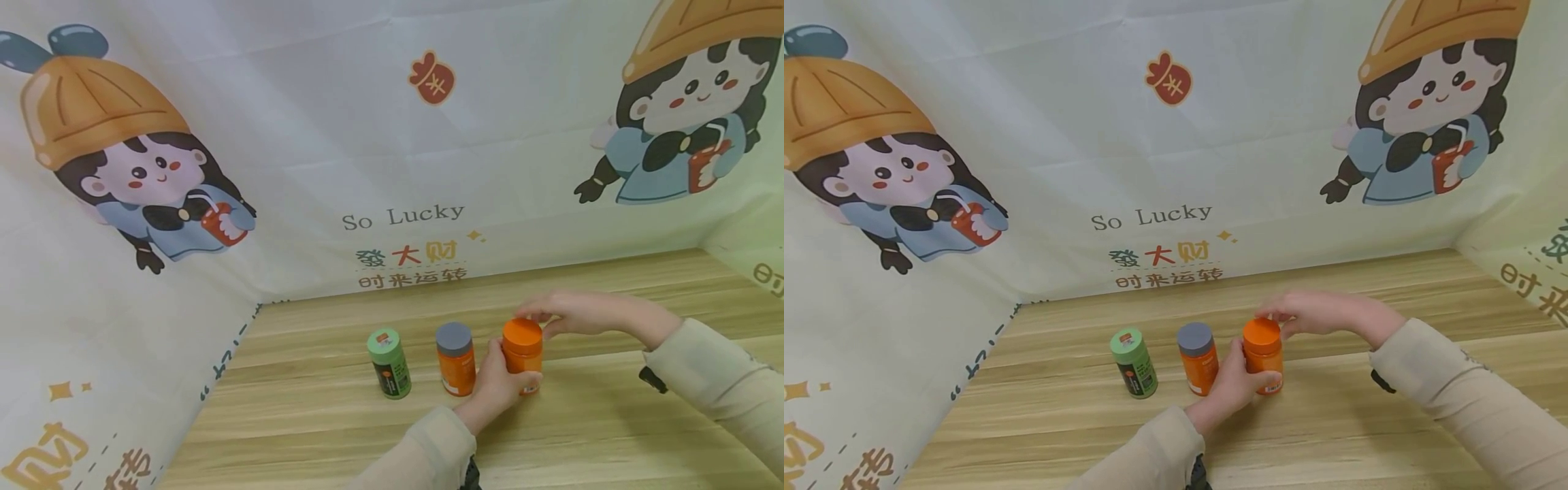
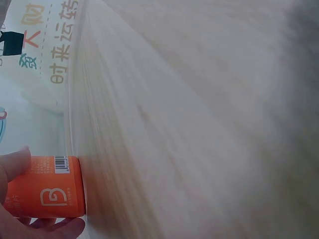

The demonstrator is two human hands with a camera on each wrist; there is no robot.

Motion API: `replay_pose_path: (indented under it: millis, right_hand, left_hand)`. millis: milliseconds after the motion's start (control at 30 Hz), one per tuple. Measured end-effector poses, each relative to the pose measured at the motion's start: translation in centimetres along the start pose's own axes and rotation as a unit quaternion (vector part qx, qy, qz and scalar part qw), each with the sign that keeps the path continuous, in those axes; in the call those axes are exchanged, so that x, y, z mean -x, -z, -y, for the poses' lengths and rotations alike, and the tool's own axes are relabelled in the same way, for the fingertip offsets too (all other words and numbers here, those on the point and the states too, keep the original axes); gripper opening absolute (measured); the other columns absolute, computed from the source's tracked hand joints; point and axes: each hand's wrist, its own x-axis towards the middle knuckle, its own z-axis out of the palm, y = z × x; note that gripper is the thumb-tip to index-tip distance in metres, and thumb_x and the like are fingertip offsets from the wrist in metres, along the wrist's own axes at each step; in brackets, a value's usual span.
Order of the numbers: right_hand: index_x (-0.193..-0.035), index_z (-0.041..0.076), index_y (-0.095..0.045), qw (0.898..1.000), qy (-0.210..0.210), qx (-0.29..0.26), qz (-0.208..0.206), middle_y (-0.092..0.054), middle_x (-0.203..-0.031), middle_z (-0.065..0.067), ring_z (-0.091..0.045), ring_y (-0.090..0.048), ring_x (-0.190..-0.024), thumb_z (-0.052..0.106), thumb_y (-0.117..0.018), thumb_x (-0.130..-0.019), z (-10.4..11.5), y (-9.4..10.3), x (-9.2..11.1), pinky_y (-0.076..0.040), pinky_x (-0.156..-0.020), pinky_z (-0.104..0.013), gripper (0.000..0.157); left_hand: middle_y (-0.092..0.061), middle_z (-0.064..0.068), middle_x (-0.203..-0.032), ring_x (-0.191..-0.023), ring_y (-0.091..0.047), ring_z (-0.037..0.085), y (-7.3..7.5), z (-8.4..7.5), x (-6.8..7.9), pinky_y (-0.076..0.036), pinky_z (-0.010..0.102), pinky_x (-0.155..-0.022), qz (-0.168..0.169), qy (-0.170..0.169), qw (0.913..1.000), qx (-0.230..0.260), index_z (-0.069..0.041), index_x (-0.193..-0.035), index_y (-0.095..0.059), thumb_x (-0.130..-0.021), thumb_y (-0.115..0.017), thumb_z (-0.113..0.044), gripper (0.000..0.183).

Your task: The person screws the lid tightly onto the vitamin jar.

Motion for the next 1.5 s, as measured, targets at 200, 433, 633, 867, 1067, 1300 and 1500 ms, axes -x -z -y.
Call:
replay_pose_path:
  millis: [200,433,633,867,1067,1300,1500]
  right_hand:
    - [-0.116,-0.003,-0.056,1.0,-0.003,0.006,-0.008,-0.054,-0.091,0.004,-0.01,-0.05,-0.079,0.031,-0.066,-0.081,-0.4,-0.4,-0.1,-0.047,-0.069,-0.026,0.05]
    - [-0.096,0.007,-0.059,0.998,-0.043,0.008,-0.037,-0.045,-0.075,0.007,-0.005,-0.04,-0.068,0.042,-0.065,-0.081,-0.2,-1.2,-0.3,-0.036,-0.06,-0.02,0.039]
    - [-0.08,0.014,-0.045,0.992,-0.117,0.017,-0.054,-0.038,-0.064,0.007,-0.004,-0.034,-0.057,0.052,-0.065,-0.077,-0.1,-2.0,-0.8,-0.028,-0.053,-0.019,0.043]
    - [-0.08,0.014,-0.045,0.988,-0.151,0.016,-0.039,-0.037,-0.062,0.008,-0.005,-0.033,-0.054,0.054,-0.065,-0.075,0.3,-2.0,-0.6,-0.025,-0.05,-0.019,0.045]
    - [-0.115,-0.002,-0.048,0.985,-0.153,-0.062,0.039,-0.057,-0.094,-0.009,-0.022,-0.053,-0.08,0.04,-0.072,-0.075,0.7,-0.8,0.0,-0.047,-0.068,-0.035,0.062]
    - [-0.13,-0.01,-0.04,0.995,-0.068,-0.068,0.025,-0.051,-0.124,-0.025,-0.037,-0.054,-0.107,0.003,-0.06,-0.085,0.5,0.0,0.1,-0.045,-0.089,-0.049,0.052]
    - [-0.123,-0.009,-0.05,0.999,-0.012,-0.044,0.004,-0.055,-0.121,-0.022,-0.033,-0.058,-0.103,0.006,-0.059,-0.086,0.5,-0.1,-0.1,-0.048,-0.086,-0.044,0.041]
  left_hand:
    - [-0.056,0.002,-0.103,-0.096,-0.056,0.018,0.0,0.0,0.0,-0.044,0.037,-0.092,-0.001,-0.001,1.0,-0.003,-0.009,-0.112,-0.044,-0.072,-0.078,-0.016,0.053]
    - [-0.056,0.001,-0.1,-0.092,-0.055,0.017,-0.1,0.1,0.0,-0.044,0.034,-0.089,-0.002,-0.004,1.0,-0.005,-0.009,-0.11,-0.045,-0.071,-0.078,-0.015,0.052]
    - [-0.056,0.0,-0.099,-0.093,-0.056,0.017,0.0,0.1,0.0,-0.045,0.033,-0.089,-0.002,-0.009,0.9999,-0.007,-0.01,-0.11,-0.045,-0.07,-0.079,-0.015,0.052]
    - [-0.057,0.001,-0.101,-0.094,-0.056,0.018,0.1,0.2,0.0,-0.045,0.034,-0.089,-0.001,-0.011,0.9999,-0.011,-0.009,-0.11,-0.045,-0.071,-0.078,-0.016,0.052]
    - [-0.057,0.002,-0.104,-0.099,-0.056,0.02,-0.1,0.1,-0.1,-0.044,0.037,-0.092,-0.001,-0.008,1.0,-0.006,-0.009,-0.112,-0.044,-0.072,-0.078,-0.016,0.053]
    - [-0.056,0.001,-0.103,-0.098,-0.056,0.019,-0.1,0.2,-0.1,-0.044,0.037,-0.091,0.002,-0.005,1.0,0.003,-0.009,-0.112,-0.044,-0.072,-0.078,-0.016,0.053]
    - [-0.056,0.001,-0.102,-0.096,-0.056,0.019,-0.1,0.2,-0.1,-0.044,0.036,-0.09,0.002,-0.006,1.0,0.0,-0.009,-0.112,-0.044,-0.072,-0.078,-0.016,0.054]
